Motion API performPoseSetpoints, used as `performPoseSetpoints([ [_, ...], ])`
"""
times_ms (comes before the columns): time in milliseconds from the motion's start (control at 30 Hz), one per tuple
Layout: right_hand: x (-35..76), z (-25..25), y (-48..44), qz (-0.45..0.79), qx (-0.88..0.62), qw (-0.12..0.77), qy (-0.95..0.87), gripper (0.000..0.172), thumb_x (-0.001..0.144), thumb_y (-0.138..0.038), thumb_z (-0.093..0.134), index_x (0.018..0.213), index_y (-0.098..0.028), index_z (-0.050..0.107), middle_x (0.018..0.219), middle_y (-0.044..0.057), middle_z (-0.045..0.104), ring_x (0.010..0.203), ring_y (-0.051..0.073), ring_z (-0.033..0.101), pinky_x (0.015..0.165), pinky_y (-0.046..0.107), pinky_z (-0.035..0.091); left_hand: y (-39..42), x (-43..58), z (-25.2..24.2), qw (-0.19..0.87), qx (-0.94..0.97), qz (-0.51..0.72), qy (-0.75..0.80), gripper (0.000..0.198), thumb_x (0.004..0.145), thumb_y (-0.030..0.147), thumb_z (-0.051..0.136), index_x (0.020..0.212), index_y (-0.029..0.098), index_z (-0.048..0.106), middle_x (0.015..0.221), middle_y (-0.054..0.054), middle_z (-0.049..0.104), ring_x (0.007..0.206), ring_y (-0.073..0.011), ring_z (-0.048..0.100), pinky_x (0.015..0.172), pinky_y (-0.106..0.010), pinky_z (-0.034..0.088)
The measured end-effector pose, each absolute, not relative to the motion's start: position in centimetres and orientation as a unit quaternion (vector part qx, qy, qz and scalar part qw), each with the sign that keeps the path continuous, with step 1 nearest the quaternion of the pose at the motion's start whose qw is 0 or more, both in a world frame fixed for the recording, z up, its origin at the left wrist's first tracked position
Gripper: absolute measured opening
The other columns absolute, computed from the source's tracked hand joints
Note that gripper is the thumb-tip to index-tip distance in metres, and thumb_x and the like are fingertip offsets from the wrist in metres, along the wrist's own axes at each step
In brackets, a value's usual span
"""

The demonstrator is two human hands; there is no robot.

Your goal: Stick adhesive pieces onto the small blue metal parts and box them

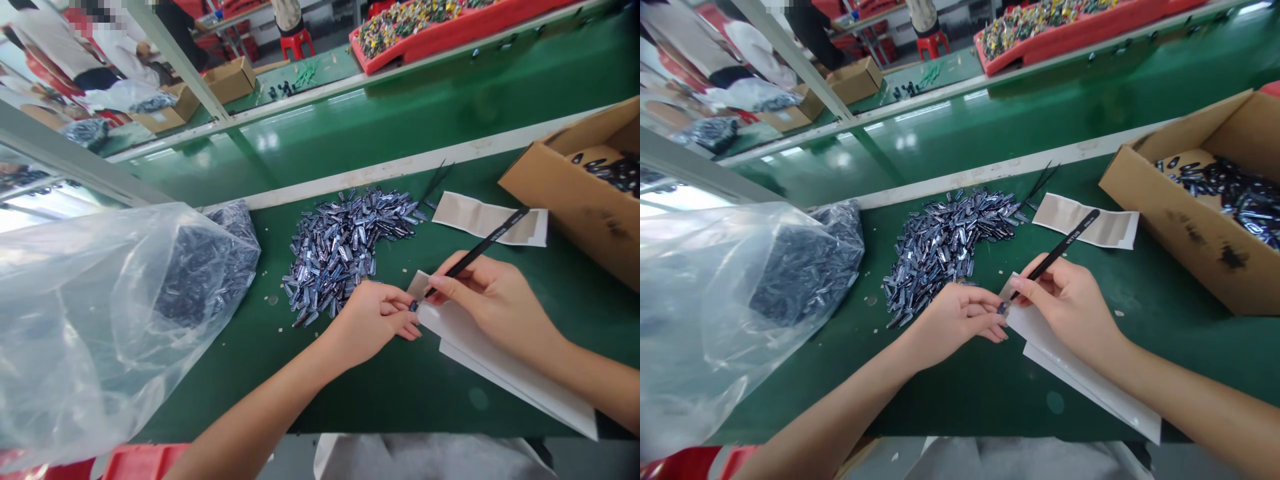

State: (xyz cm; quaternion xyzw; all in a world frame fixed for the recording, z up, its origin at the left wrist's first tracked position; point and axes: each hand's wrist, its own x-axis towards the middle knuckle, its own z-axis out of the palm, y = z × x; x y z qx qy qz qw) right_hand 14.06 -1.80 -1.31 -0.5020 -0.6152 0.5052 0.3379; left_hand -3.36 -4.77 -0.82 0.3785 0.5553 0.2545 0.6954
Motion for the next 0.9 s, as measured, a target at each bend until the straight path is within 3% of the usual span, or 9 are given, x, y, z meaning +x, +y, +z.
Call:
performPoseSetpoints([
  [200,13.9,-1.3,-2.1,0.499,-0.497,0.333,-0.627,0.016,0.079,-0.036,0.063,0.07,-0.023,0.062,0.07,0.001,0.071,0.066,0.019,0.067,0.061,0.031,0.055,-5.0,-3.1,-1.1,0.714,0.355,0.27,0.539,0.009,0.075,0.009,0.065,0.083,0.006,0.062,0.06,-0.003,0.065,0.061,-0.0135,0.068,0.065,-0.024,0.058],
  [633,13.7,-1.6,-2.4,0.455,-0.492,0.34,-0.659,0.012,0.08,-0.032,0.063,0.072,-0.024,0.063,0.071,0.0,0.07,0.065,0.017,0.066,0.059,0.027,0.054,-5.0,-3.1,-0.8,0.713,0.363,0.256,0.543,0.01,0.075,0.009,0.065,0.084,0.005,0.064,0.06,-0.004,0.065,0.062,-0.0138,0.068,0.066,-0.025,0.058],
  [800,13.9,-1.7,-3.0,0.382,-0.476,0.357,-0.707,0.008,0.082,-0.024,0.062,0.073,-0.025,0.063,0.07,-0.001,0.07,0.059,0.016,0.066,0.053,0.027,0.053,-5.0,-3.3,-0.5,0.741,0.323,0.27,0.523,0.015,0.074,0.012,0.067,0.087,0.005,0.066,0.065,-0.005,0.067,0.063,-0.013,0.068,0.068,-0.024,0.057],
  [900,14.1,-1.8,-3.6,0.331,-0.416,0.4,-0.747,0.01,0.082,-0.017,0.062,0.078,-0.027,0.064,0.073,0.0,0.07,0.065,0.018,0.068,0.058,0.029,0.054,-5.0,-3.5,-0.2,0.76,0.296,0.291,0.5,0.015,0.076,0.015,0.066,0.088,0.006,0.067,0.07,-0.006,0.069,0.065,-0.0126,0.069,0.071,-0.024,0.057],
])
